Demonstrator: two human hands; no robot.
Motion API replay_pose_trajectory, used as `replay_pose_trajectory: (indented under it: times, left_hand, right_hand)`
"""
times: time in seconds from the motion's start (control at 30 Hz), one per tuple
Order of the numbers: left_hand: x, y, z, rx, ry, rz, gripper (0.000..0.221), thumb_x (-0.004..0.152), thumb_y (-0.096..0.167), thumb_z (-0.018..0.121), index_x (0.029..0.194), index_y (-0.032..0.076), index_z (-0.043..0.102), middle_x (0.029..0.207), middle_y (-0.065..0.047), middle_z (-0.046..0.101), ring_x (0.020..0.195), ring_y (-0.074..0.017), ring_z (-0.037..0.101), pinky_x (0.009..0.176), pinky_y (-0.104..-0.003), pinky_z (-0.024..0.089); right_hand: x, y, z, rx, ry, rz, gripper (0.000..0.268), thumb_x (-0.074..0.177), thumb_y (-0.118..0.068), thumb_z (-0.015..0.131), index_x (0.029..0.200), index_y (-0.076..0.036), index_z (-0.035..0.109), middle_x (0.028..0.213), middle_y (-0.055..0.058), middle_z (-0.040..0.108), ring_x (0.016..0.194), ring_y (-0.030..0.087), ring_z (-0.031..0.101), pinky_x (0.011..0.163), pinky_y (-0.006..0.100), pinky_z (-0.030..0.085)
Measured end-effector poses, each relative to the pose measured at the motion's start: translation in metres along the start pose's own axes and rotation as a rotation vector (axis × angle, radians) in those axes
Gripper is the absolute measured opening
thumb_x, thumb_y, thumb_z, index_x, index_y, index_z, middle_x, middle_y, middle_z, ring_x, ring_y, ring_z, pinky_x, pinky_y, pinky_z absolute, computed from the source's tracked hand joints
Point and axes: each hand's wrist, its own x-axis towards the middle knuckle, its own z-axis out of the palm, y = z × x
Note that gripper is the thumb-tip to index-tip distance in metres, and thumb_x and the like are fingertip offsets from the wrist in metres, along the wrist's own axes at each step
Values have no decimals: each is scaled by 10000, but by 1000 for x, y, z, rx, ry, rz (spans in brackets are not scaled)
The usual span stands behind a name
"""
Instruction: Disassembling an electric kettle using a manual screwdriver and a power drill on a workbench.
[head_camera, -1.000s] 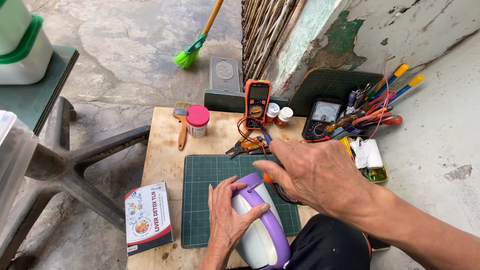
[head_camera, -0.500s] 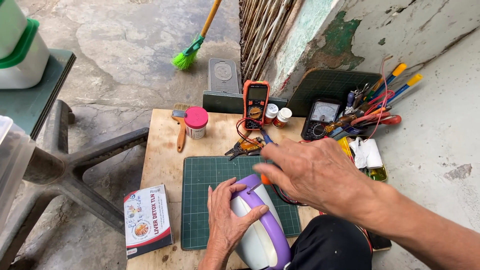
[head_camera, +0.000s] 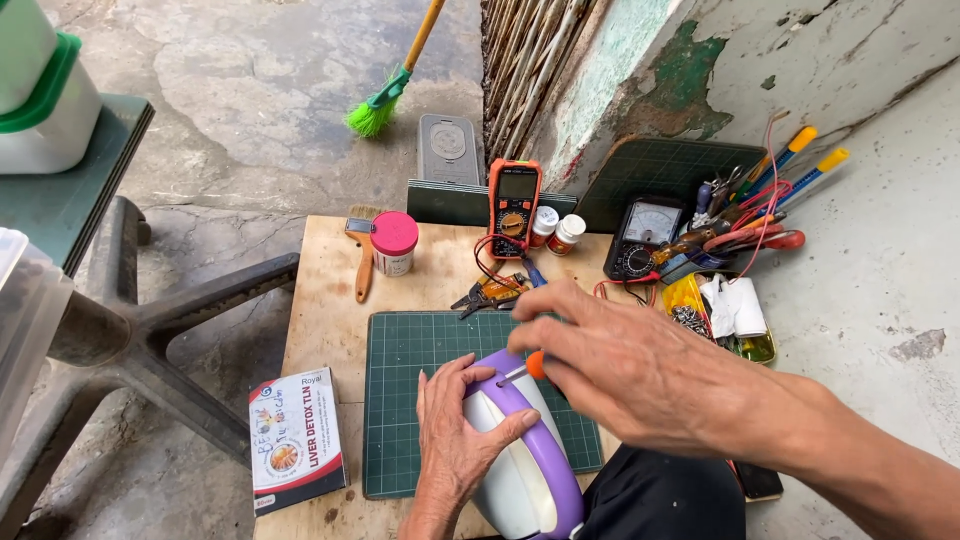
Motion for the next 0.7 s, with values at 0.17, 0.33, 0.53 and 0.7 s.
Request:
replay_pose_trajectory:
  times: [0.17, 0.33, 0.53, 0.7]
  left_hand:
    - [0, 1, 2, -12, 4, 7, 737, 652, 660, 952, 1216, 221, 772, 1447, -28, 698, 1441, -192, 610, 1352, -625, 103]
    - [1, 4, 0, 5, -26, -11, 741, 664, 675, 939, 1232, 229, 775, 1480, -30, 685, 1476, -195, 569, 1361, -614, 84]
    - [-1, 6, -4, -19, -43, -32, 749, 656, 684, 933, 1235, 233, 781, 1485, -32, 685, 1488, -184, 566, 1364, -612, 75]
    - [0, 5, -4, -16, -46, -27, 736, 664, 674, 932, 1237, 236, 784, 1494, -32, 671, 1482, -186, 568, 1368, -605, 66]
  right_hand:
    - [-2, -1, -2, 123, 17, 98, 221, 993, -203, 687, 1198, -150, 623, 1227, 40, 705, 846, 304, 638, 809, 454, 506]
    - [3, -8, 8, 12, 150, 72, 93, 1115, -202, 648, 1064, -125, 647, 920, 12, 613, 784, 215, 666, 645, 404, 522]
    - [-4, -17, -4, 160, -1, 79, 341, 896, -39, 563, 1221, -137, 603, 1284, 74, 628, 1031, 308, 619, 925, 458, 449]
    - [-1, -17, 16, 16, 244, 212, 273, 1077, -347, 745, 929, -156, 619, 830, -24, 699, 668, 225, 666, 711, 393, 511]
